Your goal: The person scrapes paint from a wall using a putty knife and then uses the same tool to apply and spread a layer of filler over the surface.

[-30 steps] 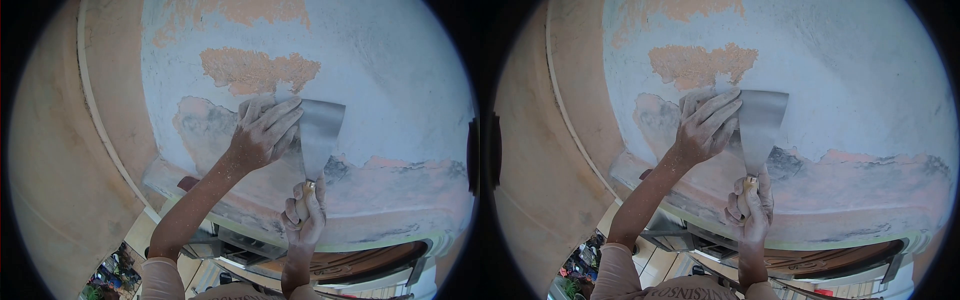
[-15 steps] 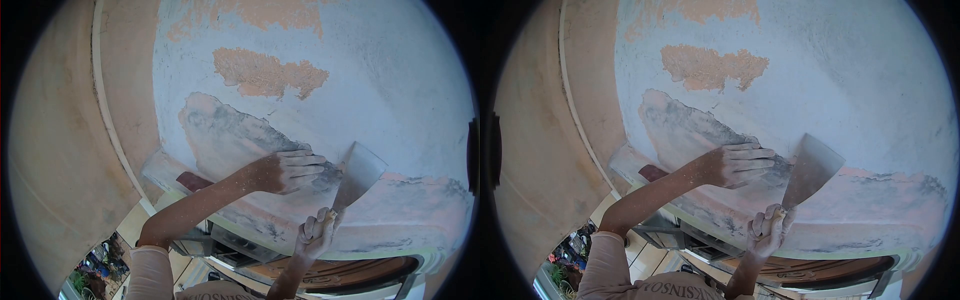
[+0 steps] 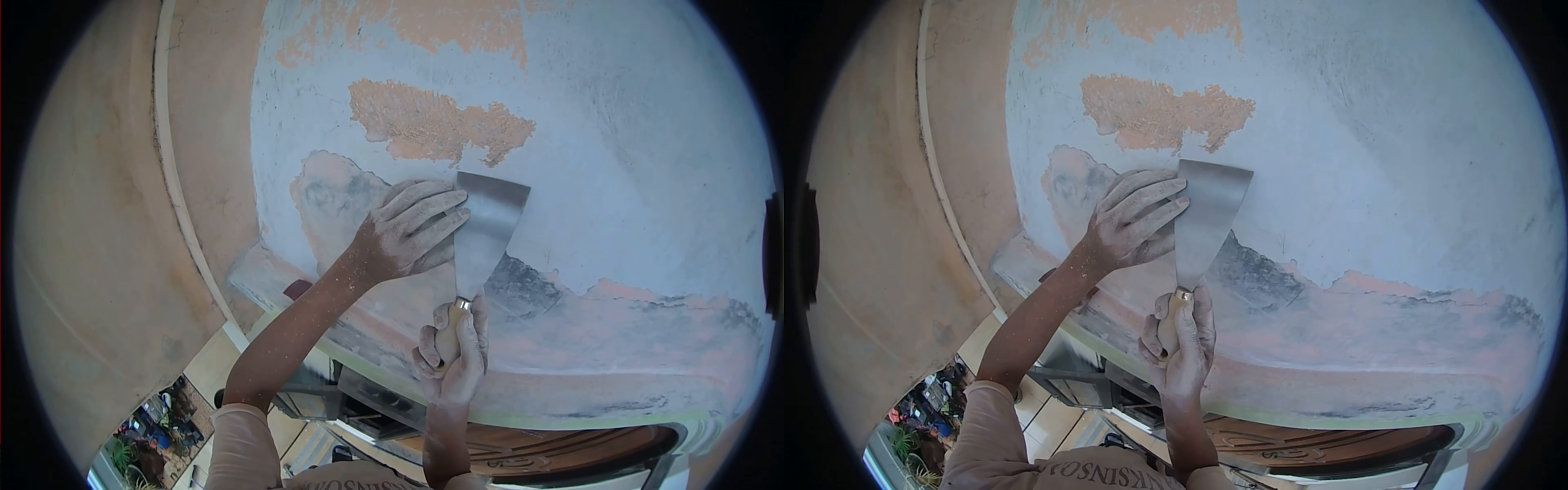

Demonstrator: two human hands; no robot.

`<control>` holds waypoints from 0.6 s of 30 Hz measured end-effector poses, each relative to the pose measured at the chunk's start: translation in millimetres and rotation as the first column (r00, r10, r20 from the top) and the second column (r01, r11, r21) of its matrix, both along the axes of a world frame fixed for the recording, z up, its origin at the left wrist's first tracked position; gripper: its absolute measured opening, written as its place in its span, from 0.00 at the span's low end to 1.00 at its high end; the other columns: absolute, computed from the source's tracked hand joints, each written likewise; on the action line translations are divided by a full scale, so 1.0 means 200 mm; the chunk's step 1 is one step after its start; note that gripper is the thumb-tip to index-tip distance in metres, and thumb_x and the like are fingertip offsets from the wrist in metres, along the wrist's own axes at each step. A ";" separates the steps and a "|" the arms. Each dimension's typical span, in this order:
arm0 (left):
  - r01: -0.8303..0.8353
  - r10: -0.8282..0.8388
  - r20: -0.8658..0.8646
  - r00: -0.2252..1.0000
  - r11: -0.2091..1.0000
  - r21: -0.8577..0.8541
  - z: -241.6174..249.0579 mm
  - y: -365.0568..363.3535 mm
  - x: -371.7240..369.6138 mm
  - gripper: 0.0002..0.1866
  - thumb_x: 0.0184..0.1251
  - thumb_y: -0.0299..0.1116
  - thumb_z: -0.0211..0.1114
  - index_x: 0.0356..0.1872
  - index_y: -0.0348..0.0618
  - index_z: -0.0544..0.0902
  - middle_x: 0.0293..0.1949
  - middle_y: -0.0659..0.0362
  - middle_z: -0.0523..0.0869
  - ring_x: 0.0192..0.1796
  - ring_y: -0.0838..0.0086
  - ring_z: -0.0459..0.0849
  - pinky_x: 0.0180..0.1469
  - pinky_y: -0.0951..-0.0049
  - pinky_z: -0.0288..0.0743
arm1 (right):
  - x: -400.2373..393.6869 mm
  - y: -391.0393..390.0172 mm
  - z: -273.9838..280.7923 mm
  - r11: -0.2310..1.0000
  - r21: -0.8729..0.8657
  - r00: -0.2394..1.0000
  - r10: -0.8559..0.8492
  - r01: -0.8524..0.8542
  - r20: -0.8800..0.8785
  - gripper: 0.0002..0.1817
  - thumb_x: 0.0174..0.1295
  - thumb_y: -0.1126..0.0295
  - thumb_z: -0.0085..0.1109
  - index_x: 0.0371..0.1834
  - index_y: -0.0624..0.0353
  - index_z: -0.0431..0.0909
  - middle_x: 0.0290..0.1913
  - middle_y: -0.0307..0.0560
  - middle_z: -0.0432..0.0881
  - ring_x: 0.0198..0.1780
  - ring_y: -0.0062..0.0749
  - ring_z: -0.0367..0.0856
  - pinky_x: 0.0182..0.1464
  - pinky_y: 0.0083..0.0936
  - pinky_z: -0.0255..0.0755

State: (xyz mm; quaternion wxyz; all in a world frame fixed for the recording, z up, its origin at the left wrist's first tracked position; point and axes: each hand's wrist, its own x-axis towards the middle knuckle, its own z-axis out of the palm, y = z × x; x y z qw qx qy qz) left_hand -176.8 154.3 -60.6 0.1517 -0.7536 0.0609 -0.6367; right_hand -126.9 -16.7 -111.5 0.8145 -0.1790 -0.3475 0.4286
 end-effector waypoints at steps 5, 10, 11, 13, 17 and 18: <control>-0.072 0.072 0.010 0.997 0.997 0.037 0.06 -0.03 -0.04 0.26 0.42 0.38 0.74 0.45 0.42 0.79 0.50 0.54 0.80 0.53 0.59 0.78 0.54 0.58 0.73 | -0.02 0.03 -0.01 0.996 0.051 0.995 0.074 -0.071 -0.070 0.20 0.71 0.69 0.38 0.66 0.48 0.58 0.36 0.42 0.68 0.19 0.17 0.61 0.15 0.10 0.55; 0.032 -0.032 0.009 0.999 0.998 0.047 0.05 0.02 0.02 0.24 0.43 0.37 0.73 0.44 0.39 0.80 0.50 0.53 0.80 0.54 0.58 0.79 0.54 0.56 0.74 | 0.00 0.01 -0.02 0.997 0.033 0.996 0.075 -0.074 -0.043 0.18 0.71 0.69 0.37 0.63 0.48 0.60 0.36 0.42 0.68 0.19 0.17 0.61 0.15 0.10 0.55; 0.040 -0.040 0.005 0.999 0.998 0.049 0.04 0.02 0.02 0.24 0.43 0.36 0.73 0.44 0.38 0.80 0.50 0.53 0.80 0.54 0.59 0.78 0.54 0.56 0.73 | 0.00 0.01 -0.02 0.997 0.032 0.996 0.075 -0.074 -0.045 0.18 0.71 0.69 0.38 0.63 0.48 0.61 0.36 0.42 0.68 0.19 0.17 0.61 0.15 0.10 0.55; 0.051 -0.050 -0.003 0.999 0.997 0.063 0.03 0.03 0.03 0.24 0.43 0.36 0.73 0.44 0.38 0.80 0.50 0.53 0.80 0.55 0.59 0.78 0.55 0.56 0.73 | 0.00 0.01 -0.03 0.997 0.029 0.996 0.072 -0.070 -0.053 0.17 0.71 0.69 0.38 0.62 0.49 0.62 0.36 0.42 0.68 0.19 0.17 0.61 0.15 0.10 0.55; 0.029 -0.026 -0.043 0.999 0.996 0.082 0.02 0.05 0.05 0.21 0.49 0.42 0.67 0.45 0.44 0.80 0.51 0.57 0.80 0.56 0.64 0.77 0.57 0.57 0.71 | 0.01 0.01 -0.03 0.996 0.045 0.996 0.077 -0.075 -0.046 0.16 0.71 0.69 0.38 0.61 0.49 0.63 0.36 0.43 0.68 0.18 0.17 0.61 0.15 0.10 0.56; 0.015 -0.010 -0.061 0.998 0.997 0.079 0.01 0.05 0.04 0.20 0.52 0.44 0.64 0.45 0.46 0.80 0.51 0.58 0.80 0.56 0.67 0.77 0.58 0.57 0.70 | 0.01 0.01 -0.03 0.997 0.041 0.997 0.069 -0.067 -0.040 0.17 0.71 0.69 0.39 0.61 0.48 0.63 0.36 0.43 0.68 0.18 0.17 0.61 0.15 0.10 0.56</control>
